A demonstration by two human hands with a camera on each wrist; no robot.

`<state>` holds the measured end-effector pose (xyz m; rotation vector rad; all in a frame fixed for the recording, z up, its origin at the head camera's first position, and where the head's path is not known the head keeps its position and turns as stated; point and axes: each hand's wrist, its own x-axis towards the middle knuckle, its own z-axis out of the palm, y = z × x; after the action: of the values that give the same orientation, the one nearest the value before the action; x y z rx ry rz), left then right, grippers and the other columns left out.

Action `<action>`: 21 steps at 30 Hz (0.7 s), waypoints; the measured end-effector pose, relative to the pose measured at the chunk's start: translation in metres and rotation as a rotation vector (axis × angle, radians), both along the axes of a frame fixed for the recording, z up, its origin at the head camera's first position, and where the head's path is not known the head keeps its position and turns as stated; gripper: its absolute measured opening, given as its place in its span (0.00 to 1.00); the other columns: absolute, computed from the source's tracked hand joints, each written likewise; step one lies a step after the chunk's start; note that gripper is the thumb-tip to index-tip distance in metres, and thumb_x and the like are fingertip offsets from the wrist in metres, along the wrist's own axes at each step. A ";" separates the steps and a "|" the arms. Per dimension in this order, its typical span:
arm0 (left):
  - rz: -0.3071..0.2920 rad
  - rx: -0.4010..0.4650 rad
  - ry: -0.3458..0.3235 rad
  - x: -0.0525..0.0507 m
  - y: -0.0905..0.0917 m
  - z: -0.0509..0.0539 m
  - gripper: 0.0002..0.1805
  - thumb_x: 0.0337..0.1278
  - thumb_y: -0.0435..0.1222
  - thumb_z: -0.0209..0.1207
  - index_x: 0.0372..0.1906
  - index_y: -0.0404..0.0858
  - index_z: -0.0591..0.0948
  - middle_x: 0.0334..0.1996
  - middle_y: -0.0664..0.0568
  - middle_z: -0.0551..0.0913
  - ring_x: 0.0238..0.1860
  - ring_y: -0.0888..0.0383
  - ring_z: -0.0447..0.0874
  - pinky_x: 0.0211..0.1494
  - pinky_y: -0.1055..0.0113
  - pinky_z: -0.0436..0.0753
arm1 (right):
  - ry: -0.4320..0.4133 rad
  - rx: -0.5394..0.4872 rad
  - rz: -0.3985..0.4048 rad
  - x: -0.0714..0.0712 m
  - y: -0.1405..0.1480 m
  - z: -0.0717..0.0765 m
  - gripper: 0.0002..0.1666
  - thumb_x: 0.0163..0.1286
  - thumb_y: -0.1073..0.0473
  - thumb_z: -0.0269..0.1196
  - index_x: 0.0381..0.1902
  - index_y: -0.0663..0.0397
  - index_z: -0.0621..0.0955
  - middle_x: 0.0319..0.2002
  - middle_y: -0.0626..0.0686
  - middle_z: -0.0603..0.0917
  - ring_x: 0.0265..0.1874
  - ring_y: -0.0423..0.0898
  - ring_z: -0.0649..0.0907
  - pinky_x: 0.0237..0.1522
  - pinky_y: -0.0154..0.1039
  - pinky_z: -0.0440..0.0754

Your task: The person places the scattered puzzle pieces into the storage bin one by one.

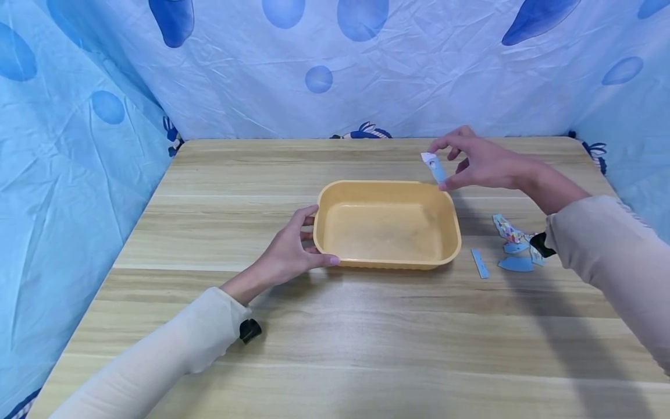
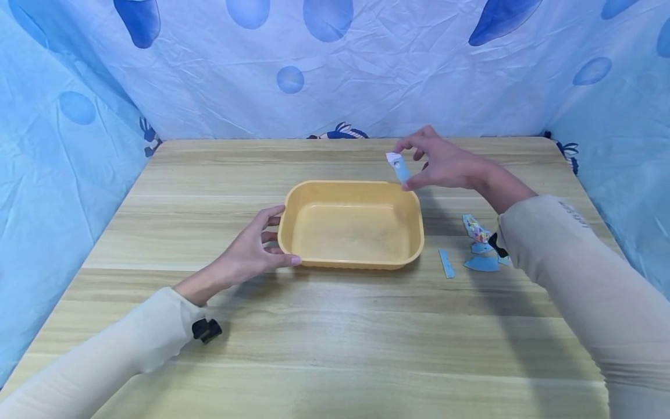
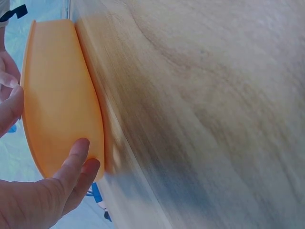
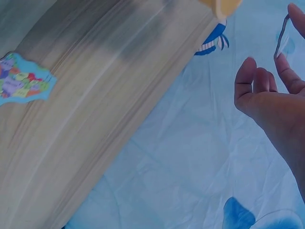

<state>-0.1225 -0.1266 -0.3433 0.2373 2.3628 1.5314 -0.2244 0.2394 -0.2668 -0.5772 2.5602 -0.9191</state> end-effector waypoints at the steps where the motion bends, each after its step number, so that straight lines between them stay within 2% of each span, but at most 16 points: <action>1: 0.000 -0.001 0.000 0.000 0.000 0.000 0.60 0.33 0.35 0.79 0.73 0.43 0.54 0.60 0.45 0.67 0.57 0.48 0.75 0.49 0.69 0.85 | -0.002 -0.006 0.006 0.000 -0.002 0.000 0.41 0.58 0.58 0.72 0.66 0.50 0.66 0.62 0.59 0.55 0.61 0.59 0.63 0.58 0.57 0.73; 21: 0.004 -0.011 -0.001 0.000 0.001 0.001 0.60 0.34 0.34 0.78 0.74 0.43 0.54 0.61 0.45 0.67 0.57 0.48 0.75 0.49 0.70 0.84 | -0.012 -0.061 0.093 -0.002 -0.033 -0.003 0.39 0.56 0.64 0.72 0.64 0.53 0.69 0.59 0.58 0.58 0.57 0.56 0.63 0.54 0.52 0.76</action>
<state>-0.1220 -0.1259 -0.3420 0.2293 2.3714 1.5194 -0.2266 0.2067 -0.2695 -0.6996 2.4796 -0.9685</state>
